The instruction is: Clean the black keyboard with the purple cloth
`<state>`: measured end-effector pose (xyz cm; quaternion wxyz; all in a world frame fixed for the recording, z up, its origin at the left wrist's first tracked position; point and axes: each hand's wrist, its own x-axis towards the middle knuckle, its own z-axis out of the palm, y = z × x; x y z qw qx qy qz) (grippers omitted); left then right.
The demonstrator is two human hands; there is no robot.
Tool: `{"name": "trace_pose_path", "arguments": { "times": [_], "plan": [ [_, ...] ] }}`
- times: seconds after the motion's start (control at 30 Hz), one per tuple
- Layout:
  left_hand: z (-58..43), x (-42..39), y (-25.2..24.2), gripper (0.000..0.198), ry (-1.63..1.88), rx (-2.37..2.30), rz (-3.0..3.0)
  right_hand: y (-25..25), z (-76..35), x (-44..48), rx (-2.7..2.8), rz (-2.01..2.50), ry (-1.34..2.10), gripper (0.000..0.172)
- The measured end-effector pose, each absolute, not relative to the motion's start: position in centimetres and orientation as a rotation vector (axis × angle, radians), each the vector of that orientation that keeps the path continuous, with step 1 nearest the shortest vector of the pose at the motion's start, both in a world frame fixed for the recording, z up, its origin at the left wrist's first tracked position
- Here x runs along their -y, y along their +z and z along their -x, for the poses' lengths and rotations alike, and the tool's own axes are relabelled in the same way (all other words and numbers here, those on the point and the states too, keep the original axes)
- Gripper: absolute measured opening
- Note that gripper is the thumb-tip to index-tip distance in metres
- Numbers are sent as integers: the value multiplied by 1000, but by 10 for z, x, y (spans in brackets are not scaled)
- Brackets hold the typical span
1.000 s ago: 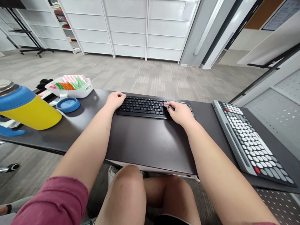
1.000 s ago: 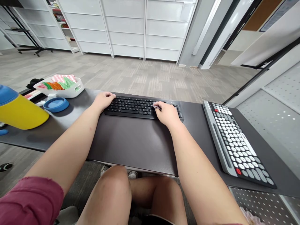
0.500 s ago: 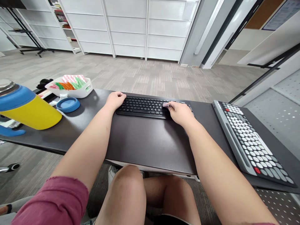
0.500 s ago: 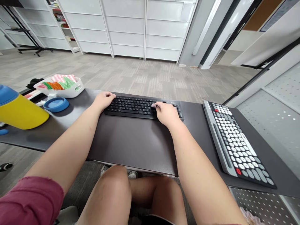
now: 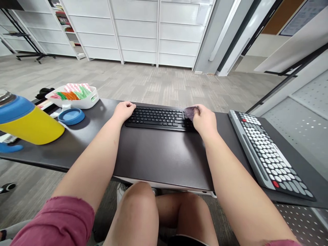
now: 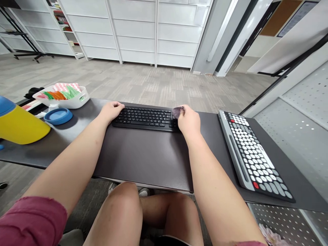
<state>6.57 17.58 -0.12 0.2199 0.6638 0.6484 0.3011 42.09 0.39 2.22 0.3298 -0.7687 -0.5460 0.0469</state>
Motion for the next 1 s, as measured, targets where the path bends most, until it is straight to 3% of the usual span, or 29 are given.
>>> {"name": "trace_pose_path", "arguments": {
  "times": [0.2,0.5,0.77,1.0],
  "plan": [
    [-64,-175,-1,19,952,-1767,-1748,18,-445,-6,1181,2148,-116,44],
    [-60,-179,-3,28,982,-1761,-1715,7,-421,-12,1635,2291,131,44],
    [-59,-180,-5,31,1002,-1755,-1701,12,-417,-9,1689,2168,216,43],
    [-56,-188,-11,32,1031,-1734,-1698,9,-413,-9,1722,1855,376,31]
  ]
}}
